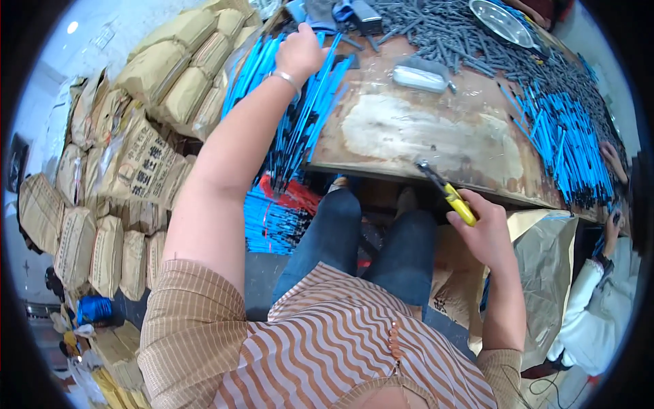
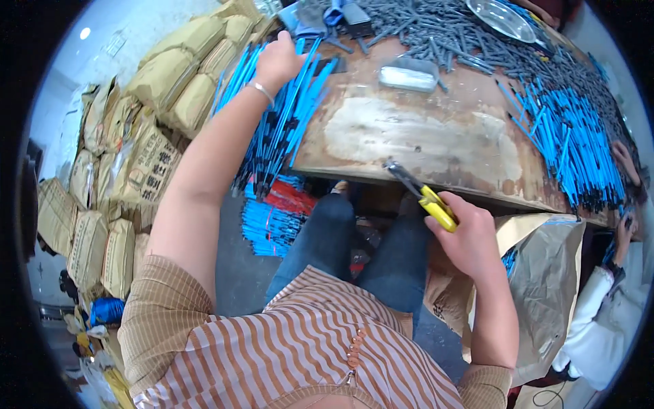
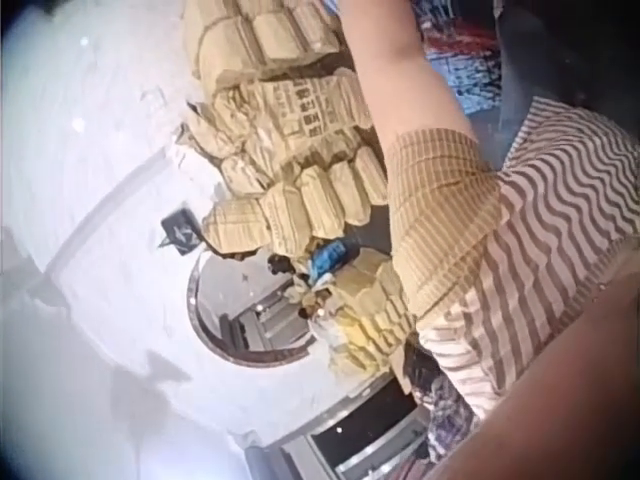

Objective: The person assembles blue rod bundles into circular black caps, then uses pliers to secure them.

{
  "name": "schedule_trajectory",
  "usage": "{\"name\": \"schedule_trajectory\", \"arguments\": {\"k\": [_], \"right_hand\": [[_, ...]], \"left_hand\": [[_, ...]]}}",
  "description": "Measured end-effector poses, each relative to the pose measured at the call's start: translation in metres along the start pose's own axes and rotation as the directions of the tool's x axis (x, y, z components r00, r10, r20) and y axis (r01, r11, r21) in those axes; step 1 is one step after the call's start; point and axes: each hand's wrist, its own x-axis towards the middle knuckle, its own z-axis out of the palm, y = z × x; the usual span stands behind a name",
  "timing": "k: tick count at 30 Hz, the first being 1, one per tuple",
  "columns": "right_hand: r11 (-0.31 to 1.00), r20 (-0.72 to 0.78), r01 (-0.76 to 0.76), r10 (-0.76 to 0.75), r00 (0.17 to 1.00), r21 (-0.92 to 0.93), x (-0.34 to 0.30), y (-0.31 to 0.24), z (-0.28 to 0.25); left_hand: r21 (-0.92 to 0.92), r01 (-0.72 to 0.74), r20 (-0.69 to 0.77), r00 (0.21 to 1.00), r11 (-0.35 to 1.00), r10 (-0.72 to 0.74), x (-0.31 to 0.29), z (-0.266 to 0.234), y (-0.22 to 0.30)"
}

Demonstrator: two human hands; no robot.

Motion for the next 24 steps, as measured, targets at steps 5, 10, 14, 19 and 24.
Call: {"name": "schedule_trajectory", "arguments": {"k": [5,10,14,19,24], "right_hand": [[0.967,-0.077,0.124,-0.144,0.986,-0.223,0.055,0.039,-0.018],[0.919,-0.121,-0.005,-0.047,0.992,-0.395,0.109,0.078,-0.026],[0.890,-0.203,-0.041,-0.059,0.977,-0.454,0.141,0.106,-0.023],[0.838,-0.316,0.119,-0.327,0.891,-0.532,0.159,0.146,-0.056],[0.873,-0.537,-0.214,-0.064,0.841,-0.439,0.185,0.211,-0.163]], "left_hand": [[0.114,-0.574,-0.496,0.674,0.811,0.547,0.038,0.038,0.017],[-0.058,-0.974,-0.204,0.226,0.219,0.953,0.020,0.006,0.120],[-0.019,-0.986,0.270,0.156,0.167,0.950,0.008,0.046,0.101],[0.142,-0.942,0.405,0.336,0.305,0.850,0.020,0.041,0.086],[-0.039,-0.915,0.270,0.378,0.402,0.886,0.024,0.030,0.141]]}}
